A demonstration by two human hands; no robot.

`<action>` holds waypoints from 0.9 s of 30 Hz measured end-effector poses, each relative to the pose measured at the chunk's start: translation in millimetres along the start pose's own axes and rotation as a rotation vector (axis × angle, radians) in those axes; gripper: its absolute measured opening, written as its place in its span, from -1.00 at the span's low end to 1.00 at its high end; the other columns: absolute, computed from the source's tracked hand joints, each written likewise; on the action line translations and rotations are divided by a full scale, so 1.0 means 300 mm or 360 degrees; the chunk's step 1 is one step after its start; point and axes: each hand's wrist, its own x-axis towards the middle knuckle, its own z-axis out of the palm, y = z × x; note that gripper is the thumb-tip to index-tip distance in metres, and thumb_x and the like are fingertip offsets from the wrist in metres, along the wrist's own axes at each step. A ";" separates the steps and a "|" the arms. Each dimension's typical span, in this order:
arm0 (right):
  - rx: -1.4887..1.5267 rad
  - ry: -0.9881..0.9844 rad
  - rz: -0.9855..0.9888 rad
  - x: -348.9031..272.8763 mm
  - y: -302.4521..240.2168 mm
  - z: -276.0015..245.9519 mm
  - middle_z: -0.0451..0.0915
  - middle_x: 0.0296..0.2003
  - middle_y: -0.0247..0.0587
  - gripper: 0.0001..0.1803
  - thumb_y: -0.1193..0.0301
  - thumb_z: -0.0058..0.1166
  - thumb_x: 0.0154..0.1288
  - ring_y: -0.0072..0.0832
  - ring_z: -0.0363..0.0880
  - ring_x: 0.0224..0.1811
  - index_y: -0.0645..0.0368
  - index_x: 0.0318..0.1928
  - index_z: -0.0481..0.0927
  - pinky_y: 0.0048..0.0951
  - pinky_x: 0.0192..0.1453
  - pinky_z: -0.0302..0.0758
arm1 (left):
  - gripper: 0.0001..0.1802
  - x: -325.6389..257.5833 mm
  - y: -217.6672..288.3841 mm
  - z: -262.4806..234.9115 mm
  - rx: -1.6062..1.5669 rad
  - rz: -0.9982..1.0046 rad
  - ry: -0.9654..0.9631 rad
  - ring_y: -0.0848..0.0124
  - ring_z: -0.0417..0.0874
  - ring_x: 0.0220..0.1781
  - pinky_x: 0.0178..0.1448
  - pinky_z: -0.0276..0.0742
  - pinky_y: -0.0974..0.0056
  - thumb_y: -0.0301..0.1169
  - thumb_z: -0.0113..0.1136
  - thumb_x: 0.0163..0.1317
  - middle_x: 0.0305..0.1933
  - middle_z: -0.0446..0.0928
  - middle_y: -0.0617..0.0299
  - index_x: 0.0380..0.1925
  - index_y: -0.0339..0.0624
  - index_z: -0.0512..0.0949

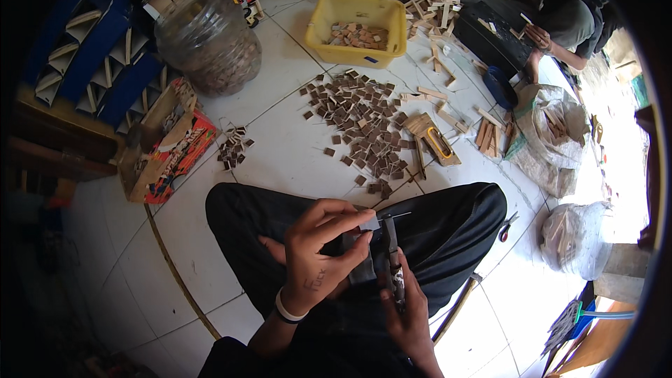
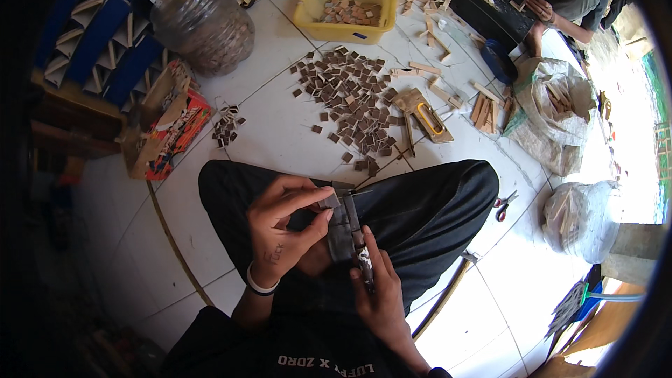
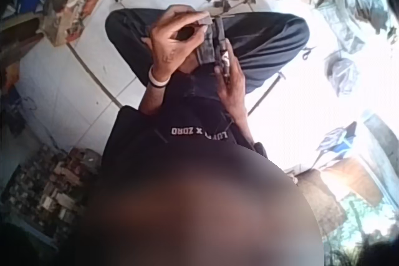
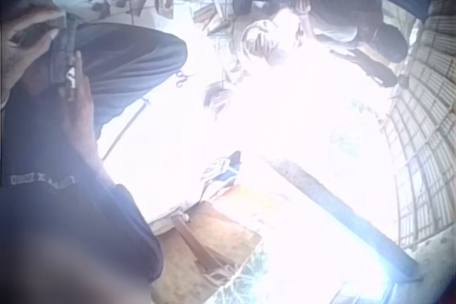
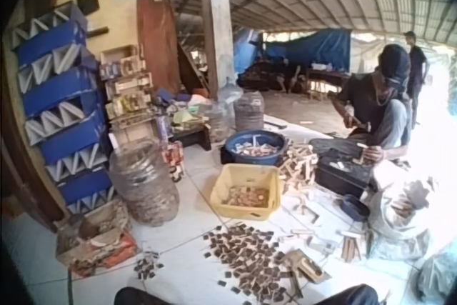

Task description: The person sits on the floor and uses a knife to shave and shape small rectangular wooden blocks. They repeatedly pick up blocks, carve them, and place the finished pieces into a pile on the floor.

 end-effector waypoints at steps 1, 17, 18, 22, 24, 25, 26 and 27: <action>-0.0017 -0.0001 0.0005 0.000 -0.003 0.000 0.59 0.23 0.26 -0.25 0.64 0.12 0.48 0.06 0.67 0.25 0.24 0.63 0.23 -0.18 0.29 0.56 | -0.54 0.001 0.002 -0.003 0.0024 0.0008 -0.0007 0.42 0.81 -0.19 -0.11 0.73 0.37 -0.74 0.49 0.08 -0.02 0.66 0.11 0.03 -0.27 0.78; 0.0231 -0.0148 0.0090 0.002 0.003 0.007 0.51 -0.14 -0.29 -0.20 0.51 0.06 0.61 -0.58 0.44 -0.15 0.28 0.69 -0.01 -0.54 0.05 0.42 | -0.53 -0.060 -0.127 0.102 -0.1261 -0.0217 0.0013 0.11 0.67 0.37 0.49 0.60 0.12 -0.75 0.29 0.37 0.32 0.60 -0.21 0.28 -0.52 0.52; 0.0240 -0.0154 0.0083 0.000 0.006 0.008 0.51 -0.14 -0.30 -0.19 0.50 0.07 0.61 -0.58 0.44 -0.14 0.28 0.69 -0.02 -0.54 0.06 0.42 | -0.55 -0.067 -0.133 0.107 -0.1221 -0.0224 0.0035 0.10 0.68 0.36 0.48 0.61 0.12 -0.74 0.29 0.38 0.31 0.61 -0.21 0.26 -0.52 0.53; 0.0260 -0.0142 0.0053 -0.004 0.017 0.022 0.53 0.01 -0.16 -0.21 0.50 0.08 0.61 -0.51 0.51 -0.03 0.32 0.68 0.01 -0.49 0.17 0.43 | -0.60 -0.081 -0.142 0.124 -0.1178 -0.0165 0.0149 0.09 0.70 0.34 0.44 0.65 0.12 -0.71 0.30 0.40 0.27 0.63 -0.22 0.22 -0.50 0.54; 0.0262 -0.0115 0.0026 -0.005 0.016 0.028 0.56 0.30 0.09 -0.25 0.51 0.10 0.60 -0.36 0.60 0.17 0.39 0.64 0.09 -0.40 0.36 0.44 | -0.61 -0.083 -0.139 0.127 -0.1160 -0.0138 0.0187 0.09 0.70 0.33 0.43 0.67 0.12 -0.71 0.30 0.40 0.26 0.64 -0.21 0.21 -0.50 0.54; 0.0279 -0.0130 0.0043 -0.005 0.015 0.029 0.51 0.36 0.13 -0.25 0.51 0.09 0.60 -0.34 0.58 0.23 0.40 0.64 0.09 -0.38 0.39 0.42 | -0.61 -0.084 -0.137 0.126 -0.1147 -0.0136 0.0197 0.09 0.71 0.32 0.42 0.68 0.13 -0.70 0.30 0.40 0.26 0.64 -0.21 0.21 -0.50 0.54; 0.0288 -0.0149 0.0065 -0.004 0.013 0.027 0.45 0.43 0.16 -0.25 0.51 0.09 0.60 -0.32 0.57 0.29 0.40 0.64 0.09 -0.36 0.43 0.40 | -0.62 -0.084 -0.135 0.124 -0.1156 -0.0142 0.0213 0.09 0.71 0.32 0.41 0.68 0.13 -0.70 0.30 0.40 0.26 0.64 -0.21 0.20 -0.49 0.54; 0.0296 -0.0160 0.0078 -0.003 0.010 0.026 0.43 0.46 0.18 -0.26 0.51 0.09 0.60 -0.30 0.56 0.31 0.41 0.64 0.09 -0.35 0.44 0.40 | -0.62 -0.084 -0.132 0.122 -0.1117 -0.0140 0.0216 0.09 0.71 0.32 0.40 0.69 0.13 -0.70 0.30 0.40 0.25 0.64 -0.20 0.20 -0.49 0.54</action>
